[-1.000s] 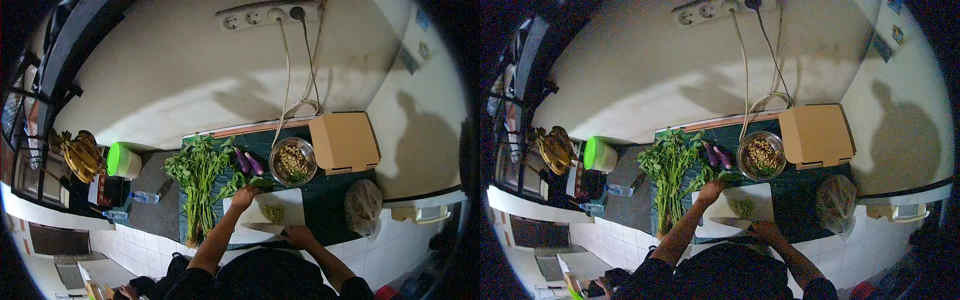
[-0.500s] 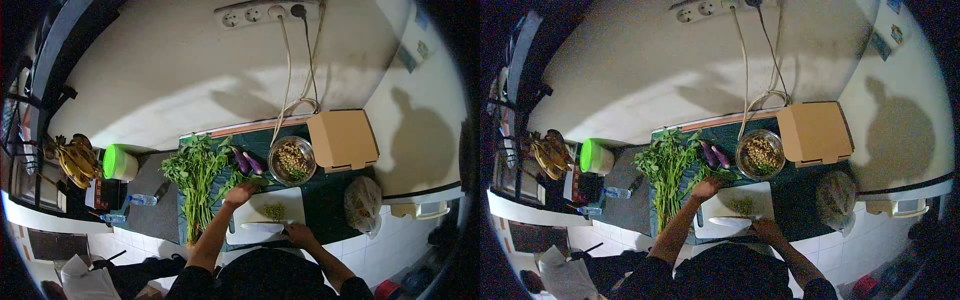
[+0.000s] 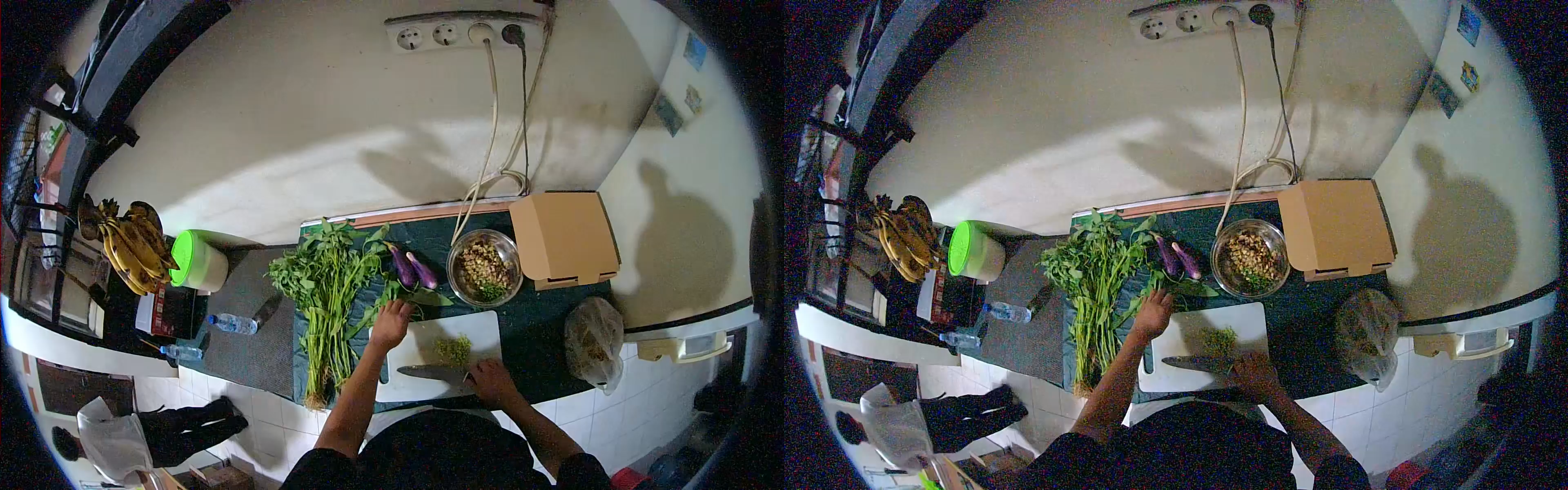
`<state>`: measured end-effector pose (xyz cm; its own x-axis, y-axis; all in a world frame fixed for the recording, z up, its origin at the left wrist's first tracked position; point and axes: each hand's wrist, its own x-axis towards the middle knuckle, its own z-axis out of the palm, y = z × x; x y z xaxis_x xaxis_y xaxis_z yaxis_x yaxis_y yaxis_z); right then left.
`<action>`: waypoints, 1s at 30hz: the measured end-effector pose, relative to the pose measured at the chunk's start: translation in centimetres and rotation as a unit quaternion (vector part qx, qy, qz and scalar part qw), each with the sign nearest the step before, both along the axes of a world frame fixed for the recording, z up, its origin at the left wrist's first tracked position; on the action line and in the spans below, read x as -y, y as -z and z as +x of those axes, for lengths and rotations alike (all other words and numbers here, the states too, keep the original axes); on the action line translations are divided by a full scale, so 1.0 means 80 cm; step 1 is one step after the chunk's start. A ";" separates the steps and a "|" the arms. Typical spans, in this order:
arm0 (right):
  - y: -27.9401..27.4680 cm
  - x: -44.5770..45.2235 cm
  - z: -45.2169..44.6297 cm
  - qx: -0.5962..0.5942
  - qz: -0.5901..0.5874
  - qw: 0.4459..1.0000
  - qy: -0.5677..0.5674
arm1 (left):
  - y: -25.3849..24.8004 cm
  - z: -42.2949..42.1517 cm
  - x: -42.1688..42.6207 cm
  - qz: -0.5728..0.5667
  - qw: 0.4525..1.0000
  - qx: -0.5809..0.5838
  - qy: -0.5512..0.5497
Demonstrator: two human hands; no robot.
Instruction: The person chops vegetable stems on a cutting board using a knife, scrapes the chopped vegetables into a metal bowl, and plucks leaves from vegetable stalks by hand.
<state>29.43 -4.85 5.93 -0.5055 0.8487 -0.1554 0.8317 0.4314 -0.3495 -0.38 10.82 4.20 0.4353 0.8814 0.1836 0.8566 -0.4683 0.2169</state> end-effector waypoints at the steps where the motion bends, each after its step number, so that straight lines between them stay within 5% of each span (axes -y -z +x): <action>1: 0.005 -0.010 -0.003 -0.004 0.002 1.000 0.004 | -0.001 -0.004 0.002 0.001 1.000 0.001 0.000; 6: -0.023 -0.076 -0.037 -0.088 0.104 0.990 0.043 | -0.008 -0.027 0.011 -0.144 0.982 0.122 -0.023; 8: -0.024 -0.109 -0.058 -0.190 0.056 0.977 0.072 | -0.007 -0.035 0.012 -0.148 0.975 0.158 -0.043; 14: -0.002 -0.176 -0.127 -0.222 0.033 0.969 0.099 | -0.032 -0.042 0.017 -0.117 0.947 0.251 -0.160; 19: 0.018 -0.216 -0.163 -0.161 0.002 0.982 0.099 | -0.001 -0.065 0.024 -0.050 0.873 0.420 -0.242; 23: 0.060 -0.242 -0.179 -0.052 -0.039 0.998 -0.012 | -0.053 -0.064 0.033 -0.050 0.813 0.509 -0.278; 27: 0.084 -0.254 -0.188 -0.062 0.014 0.998 0.020 | -0.100 -0.062 0.043 -0.081 0.768 0.580 -0.260; 28: 0.098 -0.252 -0.190 -0.249 -0.053 0.963 0.085 | -0.100 -0.064 0.046 -0.078 0.755 0.602 -0.248; 30: 0.106 -0.256 -0.196 -0.379 -0.096 0.913 0.119 | -0.101 -0.064 0.049 -0.092 0.747 0.608 -0.254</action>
